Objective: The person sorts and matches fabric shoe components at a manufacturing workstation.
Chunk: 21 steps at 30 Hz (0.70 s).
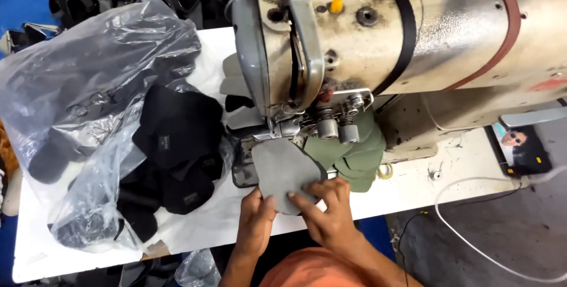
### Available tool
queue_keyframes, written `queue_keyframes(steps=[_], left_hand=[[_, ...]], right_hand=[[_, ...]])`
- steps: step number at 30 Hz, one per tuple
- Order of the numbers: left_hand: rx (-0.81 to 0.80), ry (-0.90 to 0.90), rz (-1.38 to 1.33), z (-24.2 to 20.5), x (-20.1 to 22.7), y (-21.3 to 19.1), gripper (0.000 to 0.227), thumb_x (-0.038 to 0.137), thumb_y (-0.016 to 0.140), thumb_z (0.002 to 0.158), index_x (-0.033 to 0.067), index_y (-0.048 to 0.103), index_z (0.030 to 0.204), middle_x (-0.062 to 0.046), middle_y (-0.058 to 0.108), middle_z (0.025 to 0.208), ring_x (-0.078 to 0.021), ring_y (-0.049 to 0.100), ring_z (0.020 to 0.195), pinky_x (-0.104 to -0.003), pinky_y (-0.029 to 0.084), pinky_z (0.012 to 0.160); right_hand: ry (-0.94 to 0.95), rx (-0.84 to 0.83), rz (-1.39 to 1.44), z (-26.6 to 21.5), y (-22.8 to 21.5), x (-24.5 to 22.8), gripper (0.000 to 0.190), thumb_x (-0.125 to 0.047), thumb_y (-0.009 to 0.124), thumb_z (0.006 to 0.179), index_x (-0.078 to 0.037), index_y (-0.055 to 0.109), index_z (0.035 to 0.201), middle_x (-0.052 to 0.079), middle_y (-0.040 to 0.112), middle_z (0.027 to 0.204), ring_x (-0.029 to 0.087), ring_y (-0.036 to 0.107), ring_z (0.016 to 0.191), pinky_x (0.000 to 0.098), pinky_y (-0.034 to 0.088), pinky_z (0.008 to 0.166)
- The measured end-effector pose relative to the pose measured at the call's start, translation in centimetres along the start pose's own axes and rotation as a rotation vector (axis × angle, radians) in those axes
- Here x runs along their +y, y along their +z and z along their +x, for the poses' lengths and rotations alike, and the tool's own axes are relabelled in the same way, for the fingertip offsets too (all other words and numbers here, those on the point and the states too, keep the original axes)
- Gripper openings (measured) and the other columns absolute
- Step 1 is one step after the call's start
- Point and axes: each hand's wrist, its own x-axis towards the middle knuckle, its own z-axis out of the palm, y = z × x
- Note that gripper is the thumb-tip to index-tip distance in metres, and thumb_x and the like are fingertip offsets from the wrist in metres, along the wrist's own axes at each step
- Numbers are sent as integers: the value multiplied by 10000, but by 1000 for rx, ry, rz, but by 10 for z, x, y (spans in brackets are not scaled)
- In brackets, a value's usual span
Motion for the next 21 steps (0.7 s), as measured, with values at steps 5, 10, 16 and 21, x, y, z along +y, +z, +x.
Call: queue_keyframes(steps=[5,10,16,21], left_hand=[[229,-4,156,0,10,12,228,126,702,952,-43,687,1105,-69,729,1010,-107,647,911,-287,521,814],[278,90,257,-5,-14,-11,170,93,758,1001,-66,700,998,-10,668,852,-51,536,746,-235,429,662],[343,102,333,-5,2,10,192,121,718,930,-34,737,1041,25,722,851,-20,584,726,-212,455,651],[365,292,332,-10,-14,-2,244,105,731,994,-37,704,1191,-21,690,986,-63,578,869,-241,472,765]], right_hand=[[-9,-47,70,-4,6,-2,490,-100,740,690,-170,745,1175,124,584,1195,324,512,1115,505,388,989],[288,62,451,-6,5,-2,533,-157,717,741,-92,611,1259,153,494,1349,334,449,1288,480,366,1072],[1076,23,1085,-22,34,6,329,-158,737,886,6,686,1167,90,693,968,163,621,867,317,508,800],[1071,-114,1217,-11,37,6,186,-130,707,936,47,745,979,63,719,742,131,627,610,300,531,583]])
